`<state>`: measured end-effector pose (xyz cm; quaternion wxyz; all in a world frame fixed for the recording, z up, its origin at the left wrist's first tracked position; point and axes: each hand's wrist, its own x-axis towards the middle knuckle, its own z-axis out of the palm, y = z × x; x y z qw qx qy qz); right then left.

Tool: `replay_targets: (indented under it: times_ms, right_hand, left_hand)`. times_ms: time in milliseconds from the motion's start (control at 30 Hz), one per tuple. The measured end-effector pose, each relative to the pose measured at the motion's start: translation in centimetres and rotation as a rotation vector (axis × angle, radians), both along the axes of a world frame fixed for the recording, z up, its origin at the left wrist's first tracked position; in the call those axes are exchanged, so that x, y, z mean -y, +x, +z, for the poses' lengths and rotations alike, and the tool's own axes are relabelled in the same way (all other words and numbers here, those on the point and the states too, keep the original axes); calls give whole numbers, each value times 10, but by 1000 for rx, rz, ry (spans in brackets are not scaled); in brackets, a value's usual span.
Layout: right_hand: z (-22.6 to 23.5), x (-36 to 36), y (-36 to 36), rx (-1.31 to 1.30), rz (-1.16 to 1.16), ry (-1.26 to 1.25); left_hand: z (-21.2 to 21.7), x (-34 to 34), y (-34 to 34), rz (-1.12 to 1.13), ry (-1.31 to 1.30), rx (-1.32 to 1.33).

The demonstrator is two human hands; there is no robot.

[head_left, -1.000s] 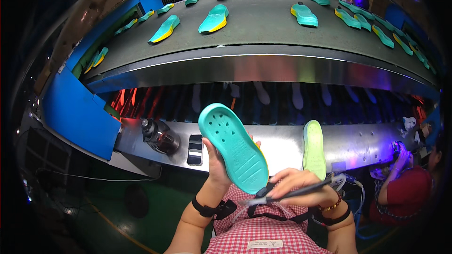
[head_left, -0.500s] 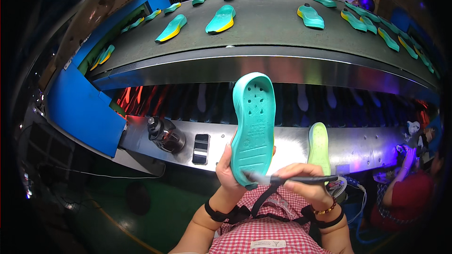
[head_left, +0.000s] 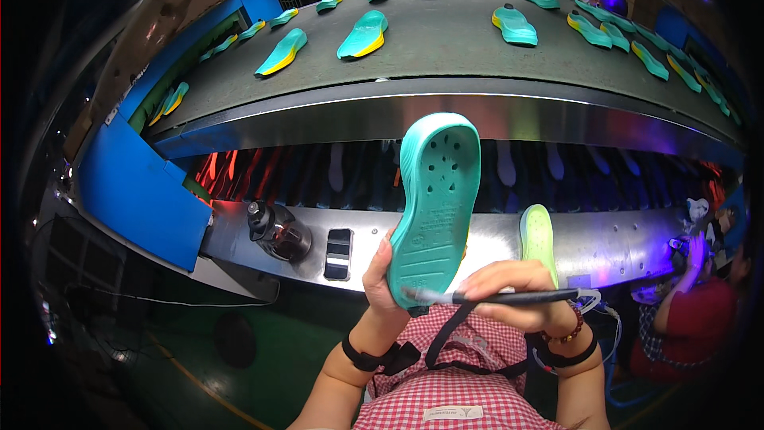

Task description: Applying glue or adhesive to shoe soles using a brush at a manufacturing conveyor belt.

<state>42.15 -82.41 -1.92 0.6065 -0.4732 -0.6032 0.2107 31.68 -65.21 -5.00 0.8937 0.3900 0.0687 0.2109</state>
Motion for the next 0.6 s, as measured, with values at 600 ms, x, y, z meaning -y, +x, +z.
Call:
replay_targets:
  times_ms: [600]
  right_hand:
    - [10, 15, -5, -68, 156, -23]
  left_hand:
    - [1, 1, 3, -80, 7, 0]
